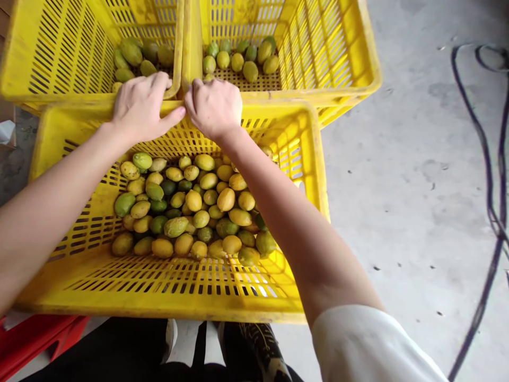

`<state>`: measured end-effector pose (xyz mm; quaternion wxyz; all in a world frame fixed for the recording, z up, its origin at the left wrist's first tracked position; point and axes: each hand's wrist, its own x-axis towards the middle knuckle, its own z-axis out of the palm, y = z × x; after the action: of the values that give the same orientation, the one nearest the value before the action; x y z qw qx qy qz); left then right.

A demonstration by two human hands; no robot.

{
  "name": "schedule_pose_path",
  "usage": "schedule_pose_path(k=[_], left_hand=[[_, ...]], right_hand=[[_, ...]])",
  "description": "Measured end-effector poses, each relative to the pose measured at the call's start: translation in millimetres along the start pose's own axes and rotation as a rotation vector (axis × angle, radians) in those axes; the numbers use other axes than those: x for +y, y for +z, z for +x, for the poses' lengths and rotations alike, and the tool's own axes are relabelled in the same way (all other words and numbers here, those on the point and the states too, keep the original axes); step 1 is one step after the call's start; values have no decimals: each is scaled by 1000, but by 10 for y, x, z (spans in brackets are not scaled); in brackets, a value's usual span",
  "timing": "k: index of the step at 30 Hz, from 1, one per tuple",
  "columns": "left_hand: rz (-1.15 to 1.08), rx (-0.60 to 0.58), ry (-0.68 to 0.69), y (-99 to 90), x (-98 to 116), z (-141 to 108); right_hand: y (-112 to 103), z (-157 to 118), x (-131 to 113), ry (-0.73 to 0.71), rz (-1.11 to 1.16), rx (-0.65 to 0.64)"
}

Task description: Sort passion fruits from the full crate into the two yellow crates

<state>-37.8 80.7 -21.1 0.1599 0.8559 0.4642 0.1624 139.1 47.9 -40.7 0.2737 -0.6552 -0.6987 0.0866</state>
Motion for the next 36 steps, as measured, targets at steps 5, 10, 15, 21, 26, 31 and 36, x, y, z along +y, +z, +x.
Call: schedule_pose_path(k=[5, 10, 15, 21, 26, 31, 36], left_hand=[[-156, 17, -143, 44, 55, -24], [-247, 23, -188, 58, 65, -17], [-273, 16, -188, 66, 62, -50], [-294, 34, -188, 75, 118, -88], [-242, 29, -191, 130, 155, -192], [-194, 86, -114, 200, 156, -334], [-344, 68, -204, 214, 187, -409]], right_hand=[[2, 18, 6, 24, -113, 28], [10, 41, -3, 47, -143, 5], [12, -13, -25, 54, -51, -23], [30, -120, -66, 9, -69, -29], [100, -265, -43, -27, -72, 18], [198, -523, 19, -89, -59, 13], [246, -693, 57, -48, -53, -66]])
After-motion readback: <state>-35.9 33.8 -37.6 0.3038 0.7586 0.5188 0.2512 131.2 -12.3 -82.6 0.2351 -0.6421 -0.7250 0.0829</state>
